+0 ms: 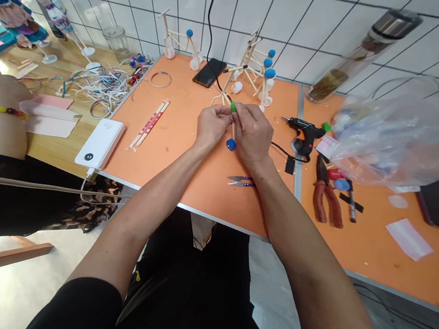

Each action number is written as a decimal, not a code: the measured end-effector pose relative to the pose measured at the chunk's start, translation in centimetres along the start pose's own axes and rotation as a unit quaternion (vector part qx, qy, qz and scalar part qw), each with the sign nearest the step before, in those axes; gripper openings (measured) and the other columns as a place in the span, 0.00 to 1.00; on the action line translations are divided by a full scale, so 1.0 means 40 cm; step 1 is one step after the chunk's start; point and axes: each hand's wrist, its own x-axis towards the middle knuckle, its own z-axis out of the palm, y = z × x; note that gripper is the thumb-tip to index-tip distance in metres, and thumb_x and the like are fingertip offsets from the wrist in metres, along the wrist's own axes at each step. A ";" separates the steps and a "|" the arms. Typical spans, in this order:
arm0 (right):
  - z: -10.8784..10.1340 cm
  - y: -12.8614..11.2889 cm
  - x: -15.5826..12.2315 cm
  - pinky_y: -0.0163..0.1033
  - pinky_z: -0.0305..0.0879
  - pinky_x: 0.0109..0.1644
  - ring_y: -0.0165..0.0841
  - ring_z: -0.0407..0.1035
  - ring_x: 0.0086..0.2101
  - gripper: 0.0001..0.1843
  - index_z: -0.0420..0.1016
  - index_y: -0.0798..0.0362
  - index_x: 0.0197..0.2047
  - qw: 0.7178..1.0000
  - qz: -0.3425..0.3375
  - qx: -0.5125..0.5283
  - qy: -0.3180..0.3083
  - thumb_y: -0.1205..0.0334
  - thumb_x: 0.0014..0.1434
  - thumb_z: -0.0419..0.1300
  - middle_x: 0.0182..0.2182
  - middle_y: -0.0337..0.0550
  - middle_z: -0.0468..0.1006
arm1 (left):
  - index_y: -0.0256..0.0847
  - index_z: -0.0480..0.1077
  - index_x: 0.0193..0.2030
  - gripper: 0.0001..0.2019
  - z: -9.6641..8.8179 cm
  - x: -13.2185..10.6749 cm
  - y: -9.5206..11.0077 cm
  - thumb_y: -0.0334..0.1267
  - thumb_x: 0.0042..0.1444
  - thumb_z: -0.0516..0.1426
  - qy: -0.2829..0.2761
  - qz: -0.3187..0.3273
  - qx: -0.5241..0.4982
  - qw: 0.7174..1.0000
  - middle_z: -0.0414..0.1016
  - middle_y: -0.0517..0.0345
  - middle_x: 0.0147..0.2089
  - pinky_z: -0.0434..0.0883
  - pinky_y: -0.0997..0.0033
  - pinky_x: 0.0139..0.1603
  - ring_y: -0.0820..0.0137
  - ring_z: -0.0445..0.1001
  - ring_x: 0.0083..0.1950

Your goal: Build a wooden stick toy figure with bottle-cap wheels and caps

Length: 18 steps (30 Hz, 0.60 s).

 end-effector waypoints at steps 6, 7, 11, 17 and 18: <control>0.009 0.002 -0.002 0.50 0.84 0.60 0.49 0.88 0.56 0.36 0.90 0.44 0.76 1.000 -0.010 0.002 0.013 0.38 0.96 0.45 0.59 0.55 0.92 | 0.41 0.79 0.36 0.15 0.000 0.002 -0.003 0.23 0.75 0.70 0.000 0.005 -0.007 1.000 0.80 0.65 0.30 0.71 0.73 0.32 0.75 0.72 0.28; 0.009 0.000 -0.004 0.50 0.85 0.59 0.49 0.88 0.56 0.36 0.90 0.44 0.76 1.000 -0.008 0.003 0.014 0.38 0.96 0.45 0.58 0.55 0.92 | 0.41 0.80 0.36 0.15 0.000 0.003 -0.005 0.23 0.75 0.70 0.001 0.004 -0.007 1.000 0.80 0.65 0.30 0.72 0.73 0.32 0.75 0.72 0.28; -0.005 -0.001 -0.010 0.55 0.86 0.62 0.53 0.88 0.57 0.35 0.85 0.45 0.84 1.000 0.007 0.003 0.002 0.39 0.94 0.49 0.60 0.58 0.92 | 0.41 0.80 0.36 0.15 0.000 0.006 -0.009 0.21 0.74 0.68 -0.002 0.008 -0.006 1.000 0.80 0.65 0.30 0.71 0.74 0.33 0.76 0.71 0.28; -0.044 0.054 -0.003 0.63 0.86 0.70 0.55 0.87 0.63 0.34 0.83 0.41 0.85 0.998 0.008 0.047 0.045 0.45 0.93 0.46 0.62 0.58 0.92 | 0.41 0.81 0.36 0.16 0.003 0.020 -0.021 0.17 0.70 0.68 0.004 0.017 -0.013 1.000 0.79 0.67 0.29 0.69 0.73 0.33 0.76 0.70 0.27; -0.047 0.061 -0.002 0.64 0.86 0.71 0.55 0.87 0.64 0.33 0.84 0.42 0.84 0.997 0.002 0.049 0.052 0.47 0.93 0.46 0.62 0.58 0.92 | 0.41 0.81 0.36 0.16 0.003 0.022 -0.023 0.16 0.70 0.68 0.004 0.018 -0.014 1.000 0.79 0.67 0.29 0.69 0.73 0.33 0.76 0.70 0.27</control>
